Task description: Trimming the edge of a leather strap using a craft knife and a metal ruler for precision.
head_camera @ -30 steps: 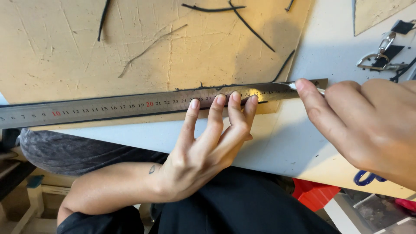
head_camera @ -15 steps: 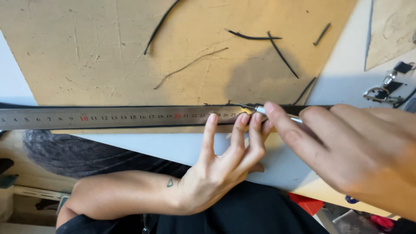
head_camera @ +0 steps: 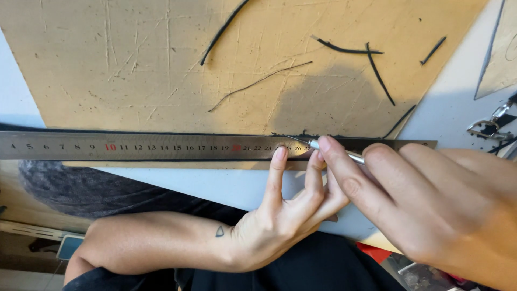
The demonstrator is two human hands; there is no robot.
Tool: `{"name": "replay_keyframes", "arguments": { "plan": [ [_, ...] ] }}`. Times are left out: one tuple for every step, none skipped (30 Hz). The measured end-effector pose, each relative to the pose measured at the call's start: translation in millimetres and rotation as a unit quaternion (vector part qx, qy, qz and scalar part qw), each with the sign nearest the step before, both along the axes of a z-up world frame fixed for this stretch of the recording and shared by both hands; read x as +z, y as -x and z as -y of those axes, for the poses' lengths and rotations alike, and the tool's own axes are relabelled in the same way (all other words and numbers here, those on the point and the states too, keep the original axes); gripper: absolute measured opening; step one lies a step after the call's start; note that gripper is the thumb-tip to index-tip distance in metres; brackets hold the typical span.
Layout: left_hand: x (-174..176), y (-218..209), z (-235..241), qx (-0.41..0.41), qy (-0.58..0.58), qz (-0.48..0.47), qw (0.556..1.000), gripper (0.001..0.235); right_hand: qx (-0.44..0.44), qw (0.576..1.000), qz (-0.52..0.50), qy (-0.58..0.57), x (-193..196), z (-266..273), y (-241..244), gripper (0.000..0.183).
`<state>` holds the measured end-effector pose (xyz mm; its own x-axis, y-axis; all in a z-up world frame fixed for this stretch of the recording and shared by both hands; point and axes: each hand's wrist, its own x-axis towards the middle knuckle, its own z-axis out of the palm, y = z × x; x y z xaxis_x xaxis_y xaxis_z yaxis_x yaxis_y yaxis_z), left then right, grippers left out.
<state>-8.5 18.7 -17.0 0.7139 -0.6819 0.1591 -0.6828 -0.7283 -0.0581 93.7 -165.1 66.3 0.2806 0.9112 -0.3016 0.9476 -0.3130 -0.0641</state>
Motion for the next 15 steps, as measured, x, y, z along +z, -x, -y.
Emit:
{"name": "replay_keyframes", "arguments": {
  "plan": [
    [0.2,-1.1,0.0,0.0,0.0,0.0,1.0,0.033,0.0,1.0,0.0,0.0,0.3,0.6,0.8,0.048],
    [0.9,-2.1,-0.1,0.004,-0.005,0.006,1.0,0.031,-0.001,1.0,0.0,0.003,0.6,1.2,1.9,0.048],
    [1.8,-2.9,-0.2,0.007,-0.011,0.012,1.0,0.03,-0.002,1.0,0.0,0.006,1.1,1.9,3.1,0.049],
    [1.0,-1.7,0.6,0.006,-0.012,0.011,1.0,0.03,-0.003,1.0,0.0,0.005,1.7,3.0,4.6,0.049],
    [0.2,-0.6,1.6,0.011,-0.015,0.017,1.0,0.025,-0.004,1.0,0.001,0.009,2.5,4.2,6.0,0.049],
    [-1.0,-0.2,2.8,0.014,-0.017,0.025,0.999,0.023,-0.006,1.0,0.004,0.015,3.3,5.5,7.0,0.049],
    [0.2,-1.7,1.2,0.013,-0.016,0.025,0.999,0.023,-0.007,1.0,0.004,0.015,4.1,7.2,8.1,0.049],
    [1.8,-2.6,-0.2,0.002,-0.012,0.014,1.0,0.024,-0.008,1.0,0.005,0.021,4.9,8.9,9.4,0.05],
    [3.2,-3.5,-1.9,-0.01,-0.008,0.003,1.0,0.028,-0.009,1.0,0.006,0.026,5.5,10.4,10.7,0.05],
    [3.0,-3.0,-1.6,-0.01,-0.008,0.003,1.0,0.028,-0.009,1.0,0.007,0.027,5.9,12.1,11.6,0.05],
    [2.7,-2.6,-1.5,-0.011,-0.004,-0.002,1.0,0.027,-0.009,0.999,0.009,0.032,6.4,13.5,12.5,0.05],
    [2.7,-1.6,-1.6,-0.011,-0.001,-0.007,1.0,0.026,-0.009,0.999,0.01,0.037,6.6,14.8,13.4,0.051],
    [2.7,-2.3,-2.1,-0.011,-0.002,-0.008,1.0,0.026,-0.008,0.999,0.01,0.037,6.7,16.3,14.6,0.051],
    [3.0,-2.8,-2.8,-0.014,-0.006,-0.003,1.0,0.029,-0.007,0.999,0.011,0.041,6.8,17.8,15.7,0.051],
    [3.2,-3.4,-3.0,-0.017,-0.01,0.002,1.0,0.032,-0.007,0.999,0.012,0.045,6.8,19.7,16.8,0.051]
  ]
}}
